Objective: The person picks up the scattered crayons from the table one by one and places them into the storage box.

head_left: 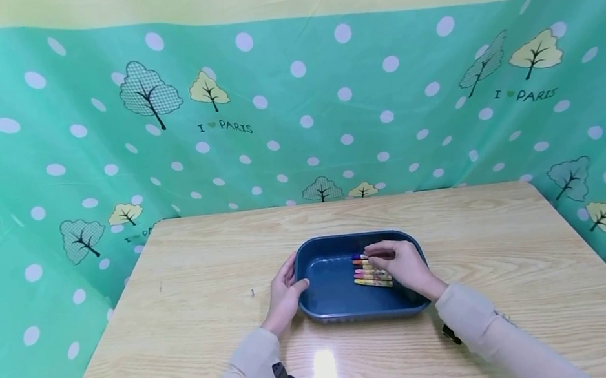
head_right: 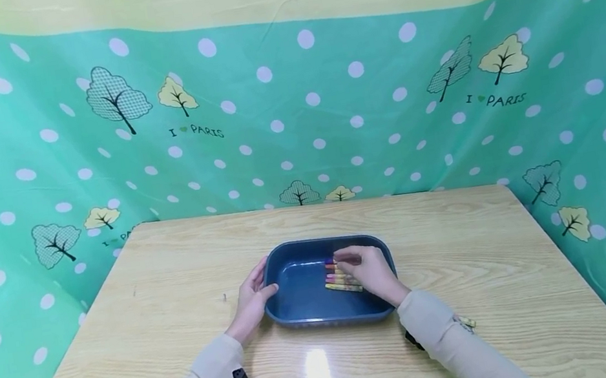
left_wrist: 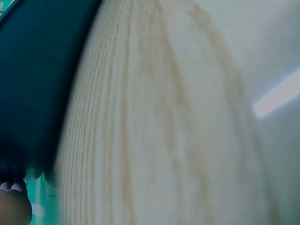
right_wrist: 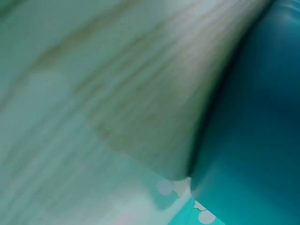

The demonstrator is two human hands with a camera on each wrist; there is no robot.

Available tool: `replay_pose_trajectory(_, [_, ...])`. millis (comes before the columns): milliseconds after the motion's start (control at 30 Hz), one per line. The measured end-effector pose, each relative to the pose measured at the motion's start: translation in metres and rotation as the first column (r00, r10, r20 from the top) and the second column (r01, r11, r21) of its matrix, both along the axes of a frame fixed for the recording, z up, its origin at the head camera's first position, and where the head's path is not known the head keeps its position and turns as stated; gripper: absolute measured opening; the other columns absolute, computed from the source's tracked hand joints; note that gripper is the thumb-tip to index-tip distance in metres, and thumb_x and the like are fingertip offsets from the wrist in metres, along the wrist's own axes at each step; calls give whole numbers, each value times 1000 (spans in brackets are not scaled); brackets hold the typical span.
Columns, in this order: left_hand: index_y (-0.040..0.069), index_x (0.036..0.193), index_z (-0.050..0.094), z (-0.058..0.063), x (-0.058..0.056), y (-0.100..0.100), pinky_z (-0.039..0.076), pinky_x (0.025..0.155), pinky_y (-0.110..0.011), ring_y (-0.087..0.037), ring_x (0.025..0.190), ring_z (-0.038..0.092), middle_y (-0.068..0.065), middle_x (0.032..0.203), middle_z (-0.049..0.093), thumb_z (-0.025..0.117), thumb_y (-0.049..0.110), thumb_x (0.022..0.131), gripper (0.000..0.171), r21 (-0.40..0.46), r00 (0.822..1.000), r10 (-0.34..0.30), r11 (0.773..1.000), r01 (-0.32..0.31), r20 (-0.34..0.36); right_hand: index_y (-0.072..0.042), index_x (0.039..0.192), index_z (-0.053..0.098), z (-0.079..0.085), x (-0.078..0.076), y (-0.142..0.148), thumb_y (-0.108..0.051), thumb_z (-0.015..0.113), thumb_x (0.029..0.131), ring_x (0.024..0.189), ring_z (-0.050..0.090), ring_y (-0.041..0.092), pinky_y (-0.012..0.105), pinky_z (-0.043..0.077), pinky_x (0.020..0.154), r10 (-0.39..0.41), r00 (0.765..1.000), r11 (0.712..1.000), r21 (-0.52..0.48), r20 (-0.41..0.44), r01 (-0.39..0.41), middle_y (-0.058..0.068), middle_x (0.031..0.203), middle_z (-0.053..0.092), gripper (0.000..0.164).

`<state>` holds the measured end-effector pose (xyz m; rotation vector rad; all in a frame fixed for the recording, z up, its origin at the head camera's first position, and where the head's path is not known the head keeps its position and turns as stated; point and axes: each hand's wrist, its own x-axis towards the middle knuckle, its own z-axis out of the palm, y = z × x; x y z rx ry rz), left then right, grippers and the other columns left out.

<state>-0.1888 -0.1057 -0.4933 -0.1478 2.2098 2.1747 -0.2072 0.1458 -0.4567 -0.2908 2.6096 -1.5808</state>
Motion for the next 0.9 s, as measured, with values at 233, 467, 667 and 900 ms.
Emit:
replay_pose_trajectory(233, [7, 141, 34, 1, 1, 0, 29, 110, -44, -34, 132, 33, -19, 145, 33, 52, -6, 81, 65, 23, 1000, -7, 1000, 7, -6, -2, 114, 63, 21, 7, 15, -14, 62, 86, 99, 63, 24, 27, 55, 80, 23, 1000, 997, -68, -8, -24, 17, 111, 65, 30])
replay_pose_trajectory(467, [6, 141, 33, 3, 2, 0, 29, 110, -45, -35, 132, 34, -21, 145, 33, 52, -6, 81, 64, 22, 1000, -18, 1000, 18, -5, -6, 117, 62, 37, 22, 41, -18, 61, 87, 103, 62, 23, 27, 54, 82, 45, 999, 999, 24, 8, -45, 12, 116, 64, 32])
replay_pose_trajectory(667, [6, 141, 33, 1, 1, 0, 29, 109, -45, -35, 132, 33, -21, 144, 33, 52, -6, 81, 64, 15, 1000, -17, 1000, 17, -9, -4, 117, 61, 42, 33, 72, -19, 61, 87, 104, 62, 26, 24, 54, 81, 9, 1000, 997, 74, -28, -7, 14, 115, 63, 34])
replay_pose_trajectory(900, [8, 141, 35, 1, 0, 0, 30, 109, -44, -33, 132, 35, -18, 145, 34, 52, -6, 81, 64, 24, 1000, -16, 1000, 16, -1, -7, 118, 61, 33, 49, 110, -28, 61, 87, 103, 62, 22, 17, 52, 78, -42, 998, 982, 184, -35, 48, 12, 116, 64, 38])
